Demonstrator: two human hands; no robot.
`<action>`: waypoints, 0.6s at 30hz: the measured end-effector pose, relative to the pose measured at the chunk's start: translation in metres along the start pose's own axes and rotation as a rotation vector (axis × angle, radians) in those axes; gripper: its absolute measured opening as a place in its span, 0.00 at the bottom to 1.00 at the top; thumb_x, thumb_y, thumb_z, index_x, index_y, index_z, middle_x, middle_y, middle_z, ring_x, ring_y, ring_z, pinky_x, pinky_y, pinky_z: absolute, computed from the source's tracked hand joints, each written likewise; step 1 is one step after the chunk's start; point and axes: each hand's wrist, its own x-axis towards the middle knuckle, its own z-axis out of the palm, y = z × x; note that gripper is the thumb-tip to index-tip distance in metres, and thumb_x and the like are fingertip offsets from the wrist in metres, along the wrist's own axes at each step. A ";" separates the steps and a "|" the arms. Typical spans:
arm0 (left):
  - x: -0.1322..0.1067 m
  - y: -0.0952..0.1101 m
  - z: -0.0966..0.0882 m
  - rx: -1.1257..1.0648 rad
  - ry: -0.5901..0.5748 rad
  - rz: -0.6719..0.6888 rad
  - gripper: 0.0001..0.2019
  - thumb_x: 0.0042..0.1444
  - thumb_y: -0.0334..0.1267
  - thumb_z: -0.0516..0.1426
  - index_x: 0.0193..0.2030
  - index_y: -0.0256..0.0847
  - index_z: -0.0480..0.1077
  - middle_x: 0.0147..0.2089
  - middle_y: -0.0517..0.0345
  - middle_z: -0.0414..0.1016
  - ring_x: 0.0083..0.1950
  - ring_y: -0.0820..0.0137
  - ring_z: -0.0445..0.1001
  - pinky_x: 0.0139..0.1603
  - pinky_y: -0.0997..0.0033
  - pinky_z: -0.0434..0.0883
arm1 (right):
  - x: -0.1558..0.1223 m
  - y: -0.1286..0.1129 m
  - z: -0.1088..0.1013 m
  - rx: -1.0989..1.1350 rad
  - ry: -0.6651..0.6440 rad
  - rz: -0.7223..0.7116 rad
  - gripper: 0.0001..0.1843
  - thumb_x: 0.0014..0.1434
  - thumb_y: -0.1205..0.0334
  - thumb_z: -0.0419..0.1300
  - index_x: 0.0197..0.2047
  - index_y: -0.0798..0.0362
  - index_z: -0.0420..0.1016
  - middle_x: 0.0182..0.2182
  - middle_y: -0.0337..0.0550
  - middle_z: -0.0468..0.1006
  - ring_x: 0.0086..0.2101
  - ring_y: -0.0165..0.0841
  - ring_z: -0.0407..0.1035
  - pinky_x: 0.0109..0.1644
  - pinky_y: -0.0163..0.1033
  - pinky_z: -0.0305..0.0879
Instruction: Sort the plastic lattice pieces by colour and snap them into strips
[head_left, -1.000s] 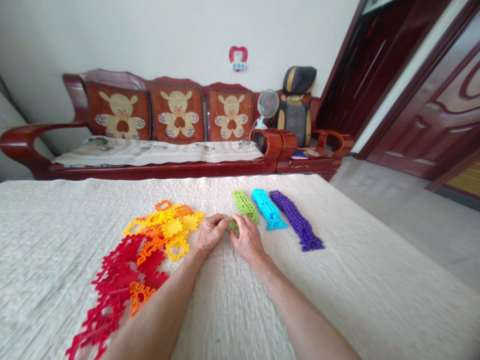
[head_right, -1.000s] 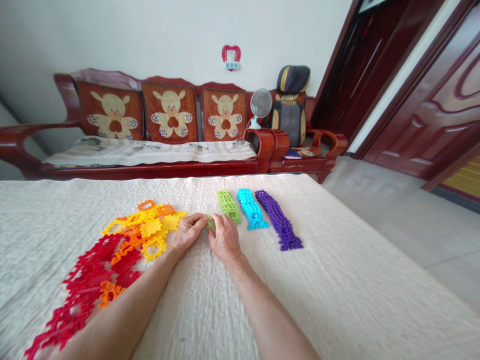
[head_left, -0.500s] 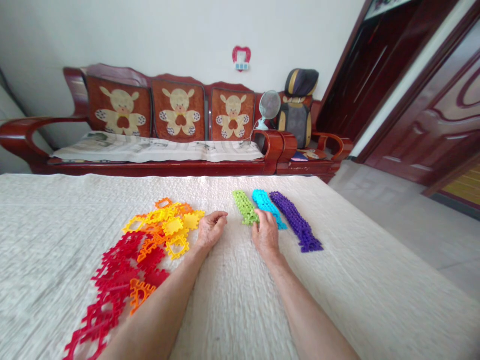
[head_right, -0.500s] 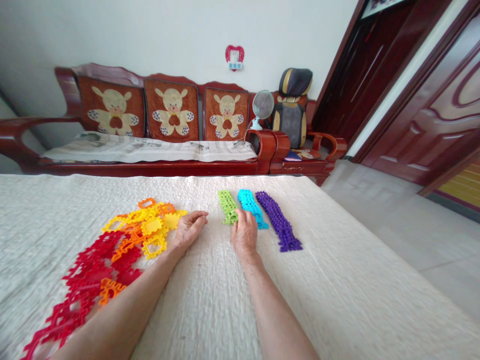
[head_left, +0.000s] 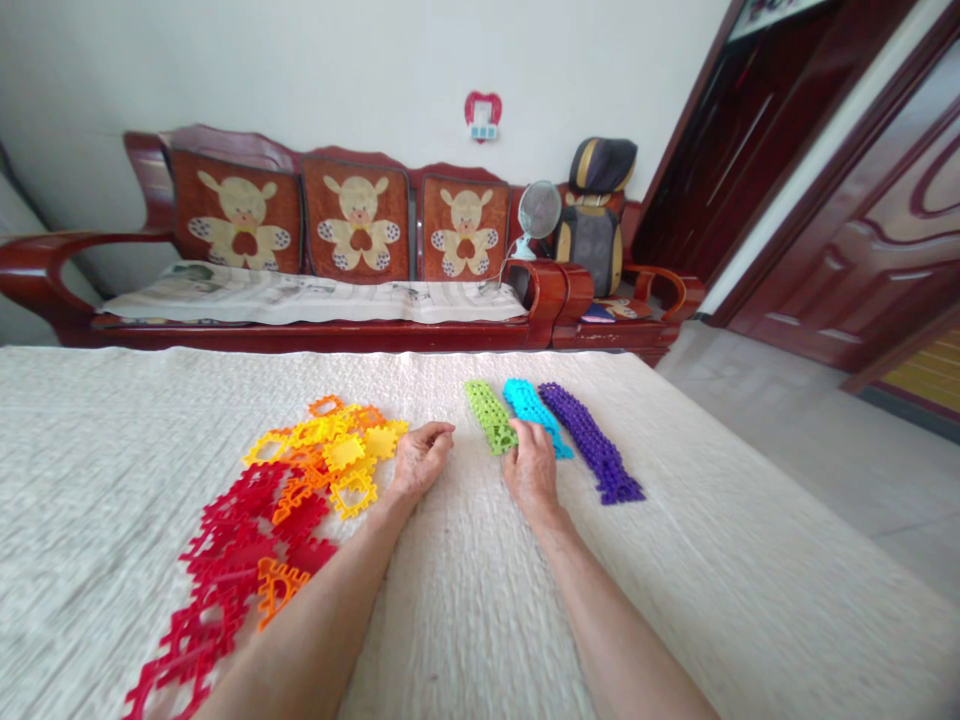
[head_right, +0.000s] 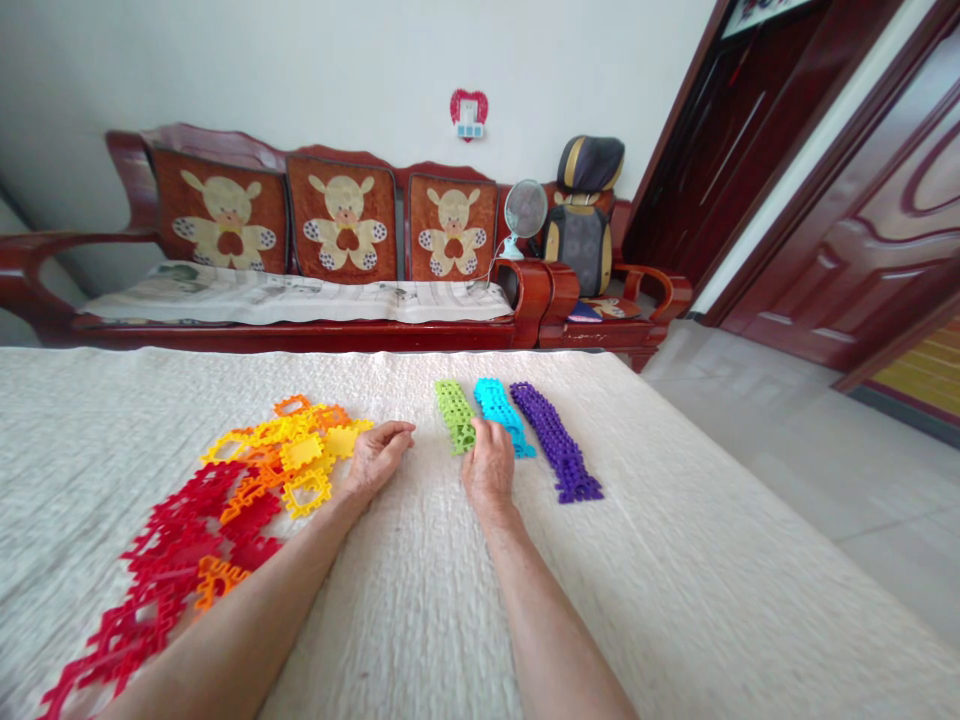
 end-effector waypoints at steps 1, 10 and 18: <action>0.000 0.000 0.000 -0.002 0.000 -0.002 0.13 0.49 0.39 0.54 0.36 0.39 0.78 0.25 0.60 0.76 0.29 0.71 0.73 0.30 0.75 0.68 | 0.000 -0.001 -0.001 0.001 0.002 -0.004 0.25 0.50 0.77 0.51 0.52 0.58 0.69 0.43 0.53 0.71 0.45 0.43 0.64 0.51 0.49 0.63; -0.002 0.003 0.002 0.031 0.016 0.051 0.13 0.51 0.35 0.53 0.37 0.38 0.78 0.29 0.58 0.78 0.30 0.72 0.74 0.33 0.74 0.70 | -0.006 -0.026 0.003 0.286 -0.129 -0.197 0.19 0.54 0.76 0.48 0.43 0.54 0.74 0.38 0.47 0.76 0.42 0.38 0.70 0.49 0.43 0.66; 0.003 0.002 0.004 0.130 0.011 0.035 0.14 0.53 0.31 0.51 0.40 0.36 0.78 0.32 0.57 0.80 0.32 0.72 0.76 0.35 0.76 0.71 | -0.009 -0.029 0.012 0.266 -0.243 -0.240 0.14 0.57 0.72 0.48 0.37 0.54 0.74 0.34 0.44 0.76 0.38 0.35 0.71 0.44 0.38 0.64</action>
